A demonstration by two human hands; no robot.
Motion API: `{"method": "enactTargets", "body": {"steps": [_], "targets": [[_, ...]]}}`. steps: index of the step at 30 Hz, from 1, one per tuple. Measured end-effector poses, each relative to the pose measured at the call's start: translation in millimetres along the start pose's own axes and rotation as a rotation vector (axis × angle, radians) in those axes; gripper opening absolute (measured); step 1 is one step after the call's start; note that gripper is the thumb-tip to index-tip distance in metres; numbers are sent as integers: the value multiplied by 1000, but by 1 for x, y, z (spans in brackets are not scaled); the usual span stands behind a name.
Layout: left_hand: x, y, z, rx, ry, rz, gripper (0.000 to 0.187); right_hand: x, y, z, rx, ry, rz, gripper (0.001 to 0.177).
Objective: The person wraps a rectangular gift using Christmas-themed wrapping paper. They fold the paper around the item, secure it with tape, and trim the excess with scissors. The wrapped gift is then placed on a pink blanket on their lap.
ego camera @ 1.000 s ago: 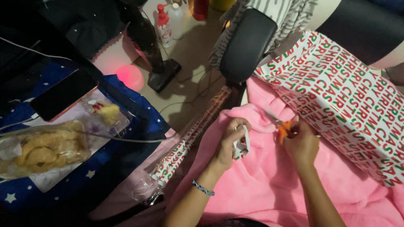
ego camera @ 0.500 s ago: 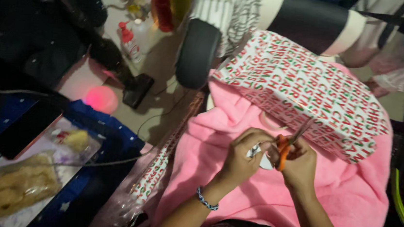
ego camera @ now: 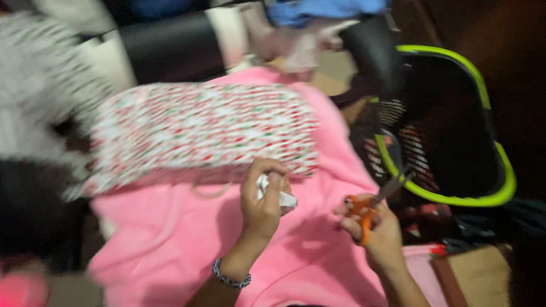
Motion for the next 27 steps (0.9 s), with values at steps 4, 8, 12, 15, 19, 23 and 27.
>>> {"method": "enactTargets", "body": {"steps": [4,8,12,15,19,23,27], "targets": [[64,-42,-84,133,-204,17,14,6,23,113,-286,118,110,54],[167,-64,-157,168,-89,454,23,23,37,175,-343,112,270,68],[251,-103,-216,137,108,673,38,35,35,208,-451,2,227,78],[292,-126,-266,449,590,949,71,49,24,213,-382,-38,355,76],[329,-153,-303,518,718,962,94,53,22,216,-446,-18,376,64],[335,-174,-299,585,799,703,76,57,20,211,-410,-154,334,55],[347,-189,-309,330,495,745,103,61,25,202,-373,-350,292,63]]}}
Point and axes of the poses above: each hand's wrist, its own y-axis away from the middle knuckle, its own z-axis out of the back of the hand, x = y × z, the point moved 5 cm from there along -y, towards the middle knuckle, and after that the axes turned 9 degrees about z, right-handed, at the moved point
